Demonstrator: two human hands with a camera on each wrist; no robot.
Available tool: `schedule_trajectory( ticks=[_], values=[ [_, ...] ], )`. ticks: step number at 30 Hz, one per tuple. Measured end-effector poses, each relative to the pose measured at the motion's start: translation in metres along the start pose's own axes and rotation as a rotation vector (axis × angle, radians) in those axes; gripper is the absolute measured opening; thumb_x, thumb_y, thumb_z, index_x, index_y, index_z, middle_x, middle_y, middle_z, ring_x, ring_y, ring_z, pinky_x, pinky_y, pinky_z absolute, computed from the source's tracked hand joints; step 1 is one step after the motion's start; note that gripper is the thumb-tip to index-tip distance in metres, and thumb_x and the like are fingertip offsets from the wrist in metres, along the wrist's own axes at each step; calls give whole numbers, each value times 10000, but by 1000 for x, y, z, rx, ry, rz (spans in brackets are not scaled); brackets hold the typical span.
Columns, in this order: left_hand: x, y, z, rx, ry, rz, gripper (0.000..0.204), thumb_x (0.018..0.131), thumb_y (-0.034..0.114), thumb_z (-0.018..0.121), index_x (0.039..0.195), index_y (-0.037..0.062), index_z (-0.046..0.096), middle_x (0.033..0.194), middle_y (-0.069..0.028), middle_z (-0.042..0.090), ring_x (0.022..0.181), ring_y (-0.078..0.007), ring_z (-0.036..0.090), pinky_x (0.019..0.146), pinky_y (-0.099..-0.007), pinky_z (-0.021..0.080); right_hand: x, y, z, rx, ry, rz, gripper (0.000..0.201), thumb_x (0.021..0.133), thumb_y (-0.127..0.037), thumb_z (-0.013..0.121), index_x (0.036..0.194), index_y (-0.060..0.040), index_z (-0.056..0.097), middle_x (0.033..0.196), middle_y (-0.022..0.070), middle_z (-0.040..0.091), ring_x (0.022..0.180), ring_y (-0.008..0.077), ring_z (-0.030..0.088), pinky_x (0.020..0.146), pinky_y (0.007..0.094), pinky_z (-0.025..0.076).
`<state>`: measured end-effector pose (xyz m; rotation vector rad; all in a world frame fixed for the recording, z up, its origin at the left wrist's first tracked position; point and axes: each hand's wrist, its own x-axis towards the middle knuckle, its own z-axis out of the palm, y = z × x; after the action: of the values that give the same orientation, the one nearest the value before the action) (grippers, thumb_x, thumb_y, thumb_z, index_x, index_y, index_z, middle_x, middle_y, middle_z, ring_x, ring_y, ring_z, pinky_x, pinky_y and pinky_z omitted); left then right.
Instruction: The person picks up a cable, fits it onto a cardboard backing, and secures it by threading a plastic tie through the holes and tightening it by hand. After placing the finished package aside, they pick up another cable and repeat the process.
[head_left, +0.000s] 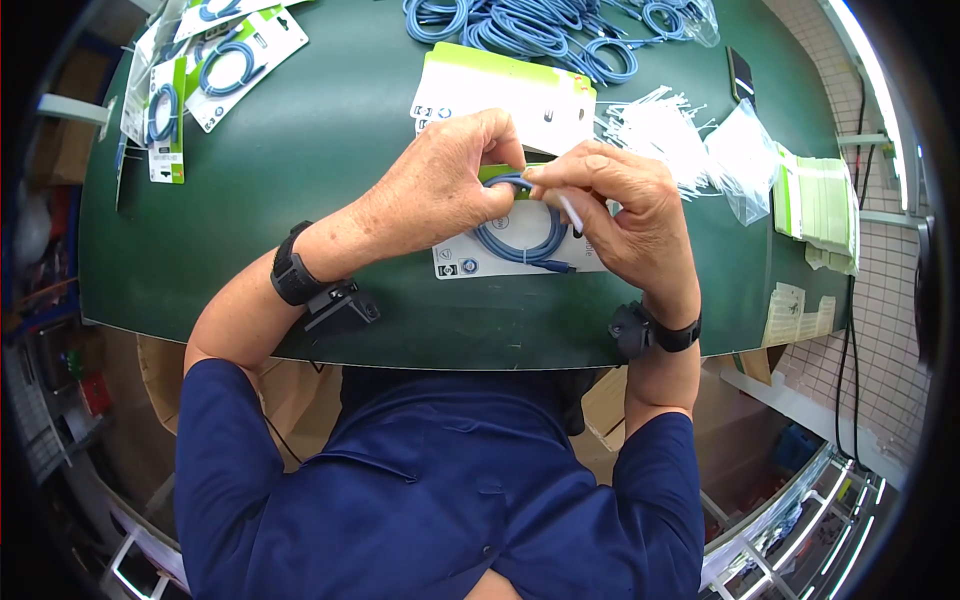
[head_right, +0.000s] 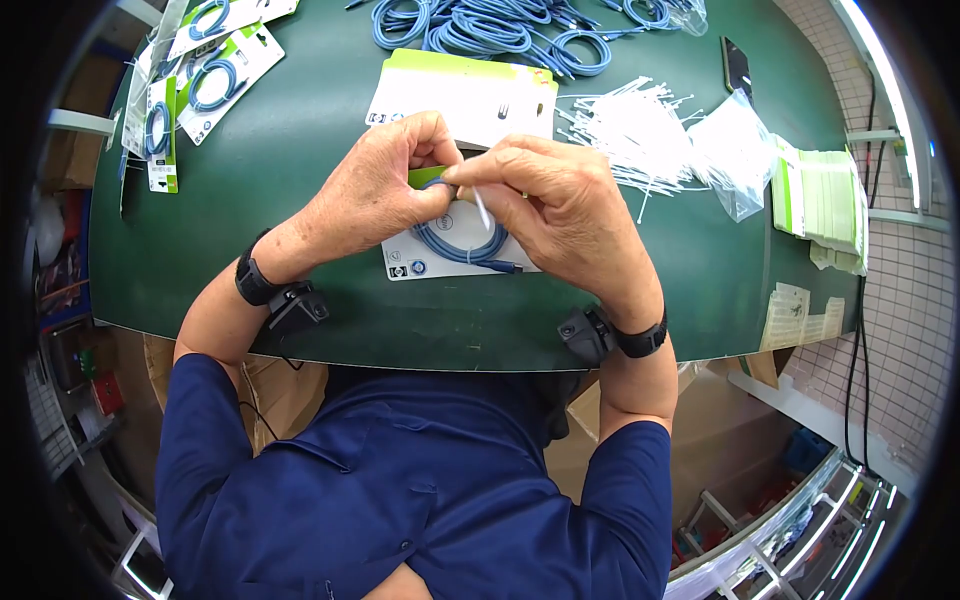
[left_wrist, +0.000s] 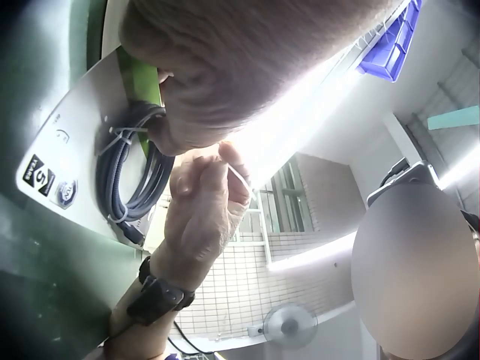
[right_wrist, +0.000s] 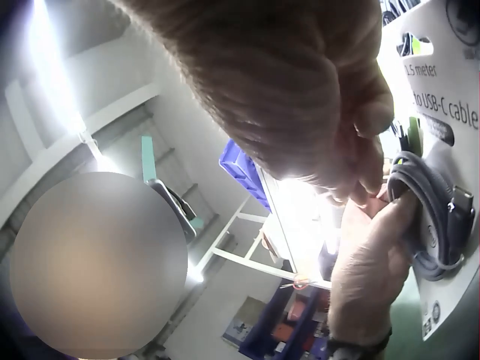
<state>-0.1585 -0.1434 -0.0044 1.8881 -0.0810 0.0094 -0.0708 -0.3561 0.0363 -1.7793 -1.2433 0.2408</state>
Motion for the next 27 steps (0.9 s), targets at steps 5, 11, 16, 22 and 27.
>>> schedule_trajectory(
  ticks=[5,11,16,22,27],
  values=[
    [1,5,-1,-7,25,25,162,846,-15,663,1008,-14,660,966,-43,692,955,-111,647,930,-299,551,-1,2,-8,155,-110,39,240,847,44,772,1076,-21,802,906,83,747,810,157,675,690,270,529],
    [1,4,-3,0,18,75,202,833,34,669,1028,-15,693,987,-148,746,1020,-253,725,928,-385,570,-1,2,-9,185,-132,31,286,814,67,778,1079,-35,810,904,74,734,815,163,678,694,273,529],
    [1,6,-5,-7,14,64,204,832,26,664,1029,-17,689,971,-152,744,990,-245,723,905,-375,569,0,-3,-3,48,-42,0,268,798,63,796,1043,-46,810,893,72,725,808,175,677,688,286,525],
    [1,14,-14,-35,9,54,195,832,-8,646,1024,-23,678,967,-124,727,973,-200,703,917,-348,559,5,-3,6,-218,162,-301,255,768,63,833,976,-72,774,875,66,723,752,189,641,645,294,495],
    [0,21,-20,-27,-17,26,185,838,-71,617,1016,-40,656,998,-62,702,1046,-127,675,1026,-303,537,5,3,12,-215,200,-411,292,740,66,855,956,-94,742,875,53,732,730,191,617,625,292,473]
  ],
)
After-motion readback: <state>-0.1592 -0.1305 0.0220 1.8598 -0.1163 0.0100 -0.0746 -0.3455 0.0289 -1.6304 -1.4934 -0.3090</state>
